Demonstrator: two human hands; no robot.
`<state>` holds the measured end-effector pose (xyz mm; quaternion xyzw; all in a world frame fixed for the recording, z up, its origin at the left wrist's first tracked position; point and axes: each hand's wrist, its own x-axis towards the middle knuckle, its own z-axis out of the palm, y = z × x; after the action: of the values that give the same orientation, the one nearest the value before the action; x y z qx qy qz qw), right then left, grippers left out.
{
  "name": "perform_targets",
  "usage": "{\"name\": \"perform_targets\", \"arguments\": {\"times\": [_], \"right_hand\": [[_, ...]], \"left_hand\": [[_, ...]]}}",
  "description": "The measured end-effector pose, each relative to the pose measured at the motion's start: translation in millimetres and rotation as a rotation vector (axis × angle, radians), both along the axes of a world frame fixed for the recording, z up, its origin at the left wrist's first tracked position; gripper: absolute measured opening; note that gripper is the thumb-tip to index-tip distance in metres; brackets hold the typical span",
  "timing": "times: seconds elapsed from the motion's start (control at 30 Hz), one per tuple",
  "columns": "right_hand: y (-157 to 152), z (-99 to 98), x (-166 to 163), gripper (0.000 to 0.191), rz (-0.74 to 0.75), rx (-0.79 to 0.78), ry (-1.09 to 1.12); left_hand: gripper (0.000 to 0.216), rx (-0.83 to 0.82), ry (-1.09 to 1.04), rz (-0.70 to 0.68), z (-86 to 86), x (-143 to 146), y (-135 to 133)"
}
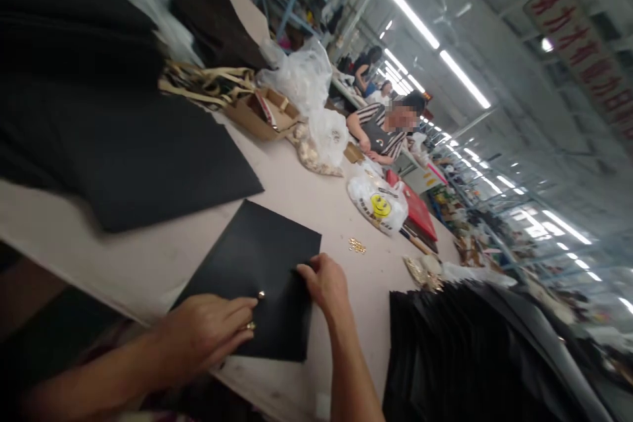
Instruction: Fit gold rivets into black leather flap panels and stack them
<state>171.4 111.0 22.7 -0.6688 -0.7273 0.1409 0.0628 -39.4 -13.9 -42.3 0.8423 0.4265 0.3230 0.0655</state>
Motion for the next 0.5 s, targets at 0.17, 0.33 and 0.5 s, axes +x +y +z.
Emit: {"name": "perform_targets", "arguments": {"times": [0.17, 0.33, 0.5], "right_hand": [[-42, -3.6, 30, 0.031, -0.017, -0.028, 0.042], [-117, -5.8, 4, 0.028, 0.281, 0.095, 0.211], [-143, -6.4, -45, 0.067, 0.507, 0.173, 0.104]], "left_hand": [[0.012, -0.075, 0.105, 0.030, 5.2, -2, -2], [0.020, -0.227, -0.144, 0.058, 15.0, -4, 0], [0.033, -0.451, -0.542, 0.223, 25.5, -18, 6]]}}
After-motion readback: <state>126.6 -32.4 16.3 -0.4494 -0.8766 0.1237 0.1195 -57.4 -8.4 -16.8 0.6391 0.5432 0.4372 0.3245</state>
